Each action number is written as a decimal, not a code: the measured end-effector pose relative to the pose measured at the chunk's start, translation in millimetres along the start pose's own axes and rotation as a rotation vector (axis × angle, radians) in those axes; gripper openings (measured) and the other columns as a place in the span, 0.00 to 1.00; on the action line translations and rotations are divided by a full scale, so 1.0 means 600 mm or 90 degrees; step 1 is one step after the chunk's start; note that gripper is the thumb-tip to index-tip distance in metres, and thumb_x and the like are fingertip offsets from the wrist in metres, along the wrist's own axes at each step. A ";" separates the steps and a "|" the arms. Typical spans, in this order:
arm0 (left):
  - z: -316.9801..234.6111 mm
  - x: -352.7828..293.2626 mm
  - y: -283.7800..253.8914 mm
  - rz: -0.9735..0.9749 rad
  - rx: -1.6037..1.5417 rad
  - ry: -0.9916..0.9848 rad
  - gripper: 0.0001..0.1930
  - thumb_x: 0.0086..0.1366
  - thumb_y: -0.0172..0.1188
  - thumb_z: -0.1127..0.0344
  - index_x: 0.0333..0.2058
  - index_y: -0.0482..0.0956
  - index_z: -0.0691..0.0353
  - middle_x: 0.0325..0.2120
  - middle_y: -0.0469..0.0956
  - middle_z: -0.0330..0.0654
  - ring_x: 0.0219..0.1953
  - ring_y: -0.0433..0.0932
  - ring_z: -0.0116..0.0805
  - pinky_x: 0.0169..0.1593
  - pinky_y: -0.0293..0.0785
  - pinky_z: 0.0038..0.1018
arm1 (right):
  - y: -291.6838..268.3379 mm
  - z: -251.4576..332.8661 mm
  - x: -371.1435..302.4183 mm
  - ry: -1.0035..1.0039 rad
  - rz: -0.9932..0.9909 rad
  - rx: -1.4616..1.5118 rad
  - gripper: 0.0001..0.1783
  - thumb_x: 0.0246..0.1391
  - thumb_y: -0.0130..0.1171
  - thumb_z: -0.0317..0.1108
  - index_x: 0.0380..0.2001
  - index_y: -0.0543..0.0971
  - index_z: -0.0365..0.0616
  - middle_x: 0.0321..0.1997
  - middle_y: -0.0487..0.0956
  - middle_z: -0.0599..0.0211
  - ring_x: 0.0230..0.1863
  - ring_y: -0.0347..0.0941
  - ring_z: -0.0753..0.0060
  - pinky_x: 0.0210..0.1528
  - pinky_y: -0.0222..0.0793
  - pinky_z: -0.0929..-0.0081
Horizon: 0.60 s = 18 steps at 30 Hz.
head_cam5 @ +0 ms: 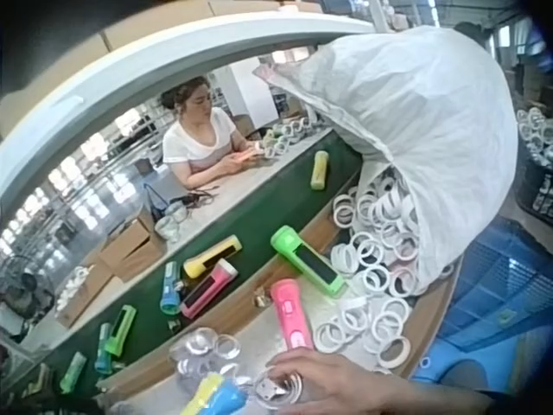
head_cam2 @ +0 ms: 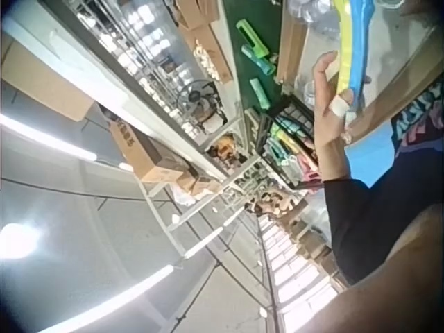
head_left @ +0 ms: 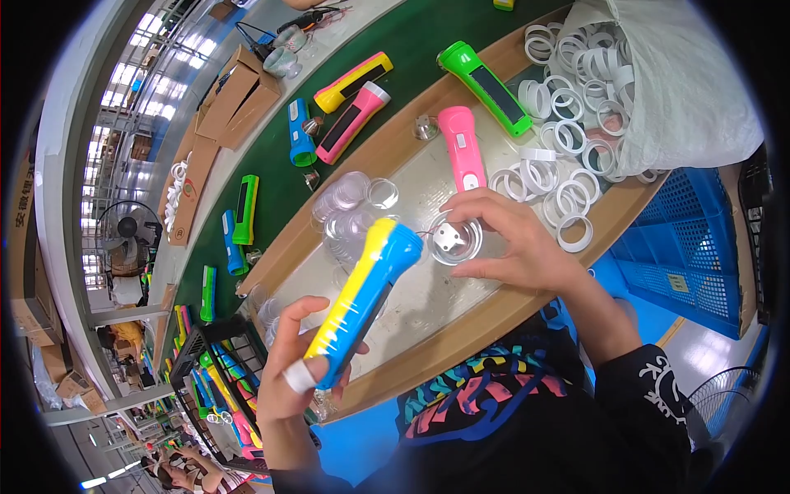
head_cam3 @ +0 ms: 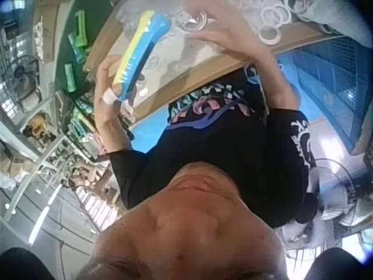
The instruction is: Assembling plastic flashlights by attaching reflectors and screwing on white securing rings.
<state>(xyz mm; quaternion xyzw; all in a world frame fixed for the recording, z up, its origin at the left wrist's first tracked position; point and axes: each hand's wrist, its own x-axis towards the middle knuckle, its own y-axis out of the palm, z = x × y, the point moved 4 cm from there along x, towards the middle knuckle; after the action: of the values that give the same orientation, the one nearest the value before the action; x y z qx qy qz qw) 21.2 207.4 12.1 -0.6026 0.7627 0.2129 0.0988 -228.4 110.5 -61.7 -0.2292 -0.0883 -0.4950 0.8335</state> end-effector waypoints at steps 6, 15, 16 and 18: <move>-0.070 0.003 0.050 0.042 0.741 0.214 0.30 0.47 0.62 0.69 0.52 0.69 0.64 0.38 0.74 0.50 0.34 0.76 0.41 0.39 0.71 0.31 | -0.003 0.031 0.011 -0.009 0.154 -0.056 0.34 0.36 0.72 0.35 0.47 0.68 0.42 0.47 0.73 0.60 0.47 0.72 0.60 0.47 0.68 0.70; -0.008 0.040 0.045 0.117 0.475 0.212 0.28 0.45 0.67 0.71 0.49 0.74 0.65 0.37 0.76 0.48 0.37 0.77 0.39 0.40 0.72 0.29 | 0.016 0.069 -0.001 -0.269 0.020 0.083 0.33 0.44 0.65 0.42 0.51 0.66 0.40 0.49 0.68 0.53 0.50 0.66 0.53 0.51 0.64 0.62; 0.000 0.038 0.036 0.167 0.396 0.185 0.28 0.45 0.67 0.73 0.48 0.74 0.67 0.40 0.77 0.51 0.40 0.78 0.39 0.44 0.71 0.29 | 0.015 0.094 -0.004 -0.313 0.037 0.100 0.33 0.45 0.63 0.45 0.51 0.66 0.39 0.49 0.68 0.53 0.50 0.66 0.51 0.51 0.64 0.60; -0.015 0.027 0.057 0.250 0.399 0.229 0.27 0.45 0.66 0.74 0.48 0.74 0.68 0.41 0.77 0.53 0.41 0.78 0.40 0.45 0.71 0.28 | 0.007 0.122 -0.013 -0.369 0.005 0.104 0.28 0.48 0.59 0.46 0.47 0.69 0.37 0.44 0.71 0.53 0.43 0.70 0.51 0.47 0.67 0.61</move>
<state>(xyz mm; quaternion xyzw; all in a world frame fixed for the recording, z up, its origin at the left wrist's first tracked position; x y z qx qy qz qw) -14.9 195.4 20.3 -0.4136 0.8964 -0.1239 0.1001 -222.8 152.8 -1.5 -0.2938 -0.3613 -0.3969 0.7910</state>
